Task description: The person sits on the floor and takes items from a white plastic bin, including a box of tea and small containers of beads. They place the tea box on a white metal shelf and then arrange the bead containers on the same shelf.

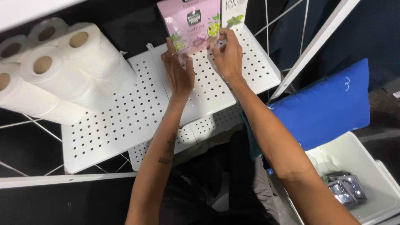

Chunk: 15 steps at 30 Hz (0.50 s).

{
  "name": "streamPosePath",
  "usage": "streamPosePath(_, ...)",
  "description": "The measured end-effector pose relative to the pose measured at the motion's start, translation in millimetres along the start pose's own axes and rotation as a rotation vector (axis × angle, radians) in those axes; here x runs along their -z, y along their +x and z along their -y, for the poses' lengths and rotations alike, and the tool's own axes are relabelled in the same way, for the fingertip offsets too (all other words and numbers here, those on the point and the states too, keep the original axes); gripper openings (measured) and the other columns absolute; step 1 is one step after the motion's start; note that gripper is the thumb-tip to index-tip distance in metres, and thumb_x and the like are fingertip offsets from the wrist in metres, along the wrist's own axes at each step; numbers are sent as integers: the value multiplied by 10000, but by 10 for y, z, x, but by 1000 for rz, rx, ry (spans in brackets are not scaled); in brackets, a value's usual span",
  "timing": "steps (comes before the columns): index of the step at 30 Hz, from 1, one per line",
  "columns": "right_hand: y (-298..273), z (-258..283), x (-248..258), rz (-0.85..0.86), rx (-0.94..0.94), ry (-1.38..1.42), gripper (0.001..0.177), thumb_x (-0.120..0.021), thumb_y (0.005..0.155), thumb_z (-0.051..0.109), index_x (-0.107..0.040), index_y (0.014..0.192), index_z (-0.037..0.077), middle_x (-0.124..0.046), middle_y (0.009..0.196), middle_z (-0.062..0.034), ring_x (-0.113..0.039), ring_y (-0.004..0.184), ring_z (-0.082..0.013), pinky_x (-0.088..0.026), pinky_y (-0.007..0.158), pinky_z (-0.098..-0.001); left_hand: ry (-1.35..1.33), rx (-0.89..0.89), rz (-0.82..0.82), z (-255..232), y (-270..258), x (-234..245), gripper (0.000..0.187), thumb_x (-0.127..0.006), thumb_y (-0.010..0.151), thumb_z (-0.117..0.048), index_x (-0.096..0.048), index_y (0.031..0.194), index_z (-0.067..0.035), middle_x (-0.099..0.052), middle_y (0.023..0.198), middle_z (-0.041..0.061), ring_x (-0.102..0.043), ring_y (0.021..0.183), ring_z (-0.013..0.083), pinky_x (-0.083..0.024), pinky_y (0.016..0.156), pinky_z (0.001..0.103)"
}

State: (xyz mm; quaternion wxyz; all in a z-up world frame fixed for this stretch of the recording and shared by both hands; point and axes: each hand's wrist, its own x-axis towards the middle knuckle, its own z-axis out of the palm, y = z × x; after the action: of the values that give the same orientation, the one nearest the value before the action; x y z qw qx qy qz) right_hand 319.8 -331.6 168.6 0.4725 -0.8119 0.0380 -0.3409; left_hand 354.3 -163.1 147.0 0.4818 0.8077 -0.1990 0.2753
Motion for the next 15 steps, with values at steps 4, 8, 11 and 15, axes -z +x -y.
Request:
streamPosePath(4, 26, -5, -34, 37, -61, -33, 566, -879, 974, 5, -583, 1439, 132, -719, 1208, -33, -601, 782, -136, -563, 652, -332, -3, 173, 25, -60, -4, 34, 830, -640, 1061, -124, -238, 1783, -42, -502, 1642, 190, -547, 1440, 351, -637, 1006, 496)
streamPosePath(8, 19, -31, -27, 29, -53, -75, 626, -898, 943, 79, -555, 1453, 203, -718, 1261, 12, -613, 812, -161, -571, 773, -387, -83, 92, -56, -118, 3, 70, 336, -627, 1010, 29, -509, 1319, -32, -562, 1446, 120, -707, 1204, 306, -642, 996, 437)
streamPosePath(11, 38, -26, -35, 17, -15, -68, 622, -877, 922, 44, -575, 1446, 192, -701, 1308, -22, -646, 1013, -203, -577, 869, -375, -71, 89, -26, -144, 20, 85, 371, -618, 1012, 44, -512, 1361, -20, -610, 1354, 115, -676, 1261, 317, -582, 1126, 438)
streamPosePath(15, 23, -45, -63, 31, -13, -126, 615, -826, 899, 64, -592, 1447, 213, -653, 1449, -39, -589, 1236, -304, -537, 987, -419, -27, 108, 38, -128, 14, 53, 503, -674, 1047, 19, -513, 1523, -8, -594, 1580, 147, -664, 1446, 382, -533, 1264, 476)
